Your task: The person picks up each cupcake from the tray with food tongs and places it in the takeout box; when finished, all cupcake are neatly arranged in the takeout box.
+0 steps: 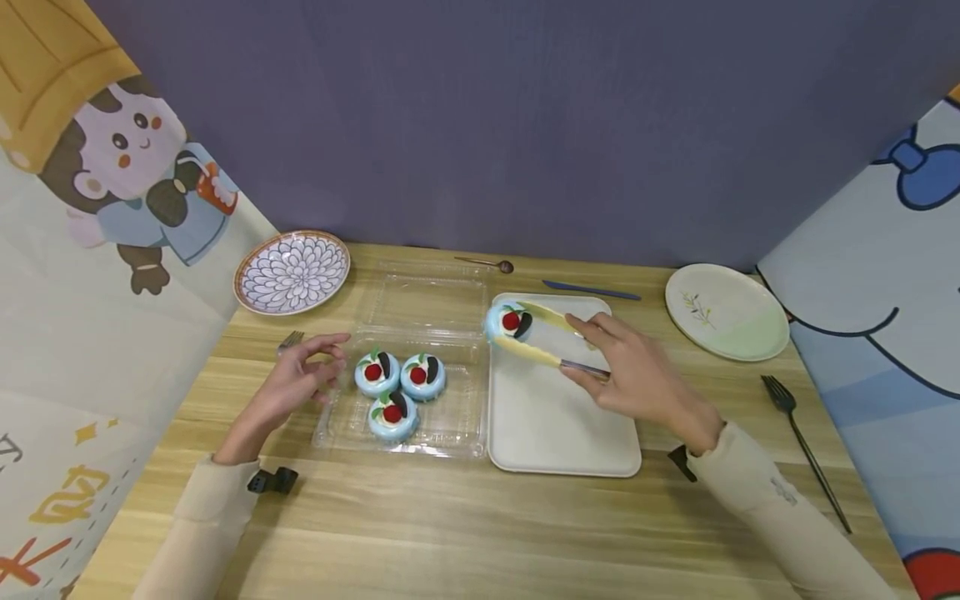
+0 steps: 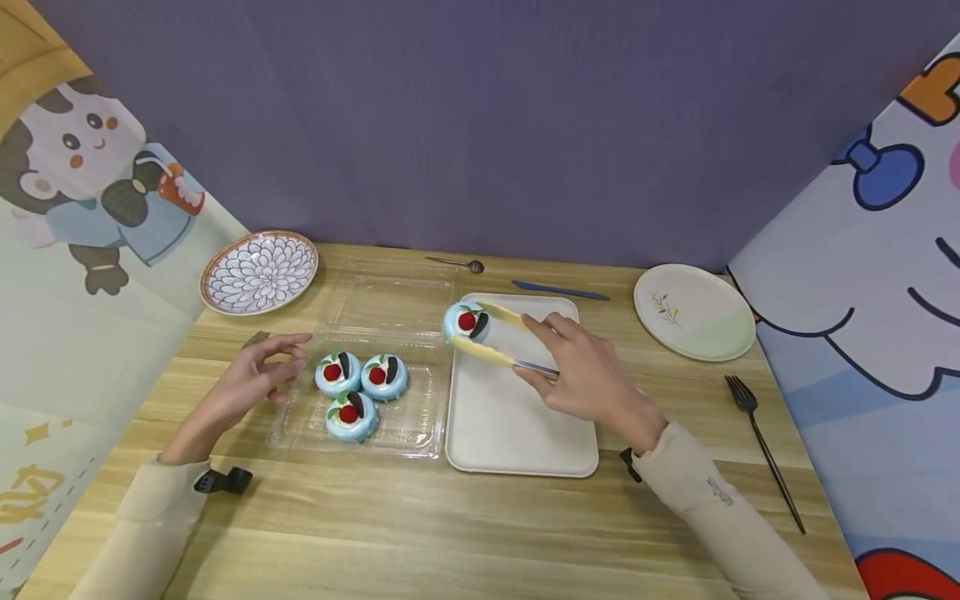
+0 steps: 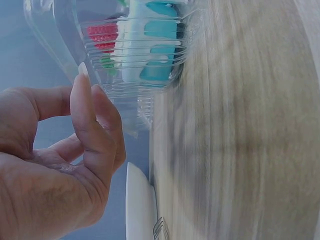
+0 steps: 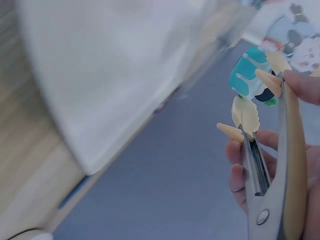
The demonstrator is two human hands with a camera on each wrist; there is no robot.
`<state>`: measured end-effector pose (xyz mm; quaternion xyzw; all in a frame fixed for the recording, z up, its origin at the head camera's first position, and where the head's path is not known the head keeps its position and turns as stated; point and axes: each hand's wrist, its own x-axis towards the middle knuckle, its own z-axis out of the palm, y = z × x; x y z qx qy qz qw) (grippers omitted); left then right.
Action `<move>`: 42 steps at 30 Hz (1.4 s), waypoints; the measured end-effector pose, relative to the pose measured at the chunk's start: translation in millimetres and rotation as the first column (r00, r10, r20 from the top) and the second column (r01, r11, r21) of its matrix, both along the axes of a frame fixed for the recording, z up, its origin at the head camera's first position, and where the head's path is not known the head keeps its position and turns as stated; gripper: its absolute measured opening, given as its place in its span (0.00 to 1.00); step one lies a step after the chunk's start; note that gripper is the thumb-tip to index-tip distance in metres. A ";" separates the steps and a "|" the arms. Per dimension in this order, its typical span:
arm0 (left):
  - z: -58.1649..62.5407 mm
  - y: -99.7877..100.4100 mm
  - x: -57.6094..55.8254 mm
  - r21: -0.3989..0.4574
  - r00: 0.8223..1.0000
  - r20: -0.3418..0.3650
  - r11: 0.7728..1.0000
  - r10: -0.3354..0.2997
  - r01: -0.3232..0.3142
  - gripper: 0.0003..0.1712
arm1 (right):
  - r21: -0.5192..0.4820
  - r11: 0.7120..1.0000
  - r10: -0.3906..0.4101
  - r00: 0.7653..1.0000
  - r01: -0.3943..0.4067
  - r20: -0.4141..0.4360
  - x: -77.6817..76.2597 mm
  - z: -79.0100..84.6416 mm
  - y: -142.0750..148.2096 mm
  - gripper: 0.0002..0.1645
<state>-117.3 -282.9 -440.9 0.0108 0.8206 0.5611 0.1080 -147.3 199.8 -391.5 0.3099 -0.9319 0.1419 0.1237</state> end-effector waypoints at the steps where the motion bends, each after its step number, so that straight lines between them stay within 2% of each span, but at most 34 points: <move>1: -0.1 -0.1 -0.2 0.000 1.000 0.001 1.000 0.000 0.000 0.29 | 0.002 1.000 0.015 1.000 -0.015 0.008 3.3 3.9 -4.9 0.42; 5: -0.6 0.3 -0.9 -0.001 1.000 0.002 1.000 0.000 0.000 0.29 | 0.030 0.995 0.092 0.994 -0.094 0.051 16.6 14.6 -25.9 0.40; 10: -1.0 1.5 -2.1 0.000 1.000 0.001 1.000 -0.009 0.009 0.29 | 0.101 0.975 0.188 0.979 -0.196 0.082 28.3 18.9 -47.5 0.39; 15: -1.4 1.9 -3.9 0.000 1.000 0.008 1.000 -0.004 0.004 0.29 | 0.183 0.938 0.282 0.955 -0.295 0.096 32.2 21.5 -61.7 0.39; 21: -2.6 3.2 -5.3 0.002 1.000 0.014 1.000 -0.008 0.008 0.30 | 0.300 0.883 0.339 0.932 -0.362 0.126 31.2 29.8 -73.9 0.38; 29: -3.7 2.8 -3.0 0.002 1.000 0.023 1.000 -0.003 0.003 0.29 | 0.394 0.827 0.371 0.916 -0.401 0.153 26.2 36.8 -92.3 0.37; 42: -3.2 -0.5 -3.0 -0.003 1.000 0.024 1.000 0.003 -0.003 0.29 | 0.444 0.800 0.354 0.915 -0.403 0.193 20.2 40.4 -109.4 0.31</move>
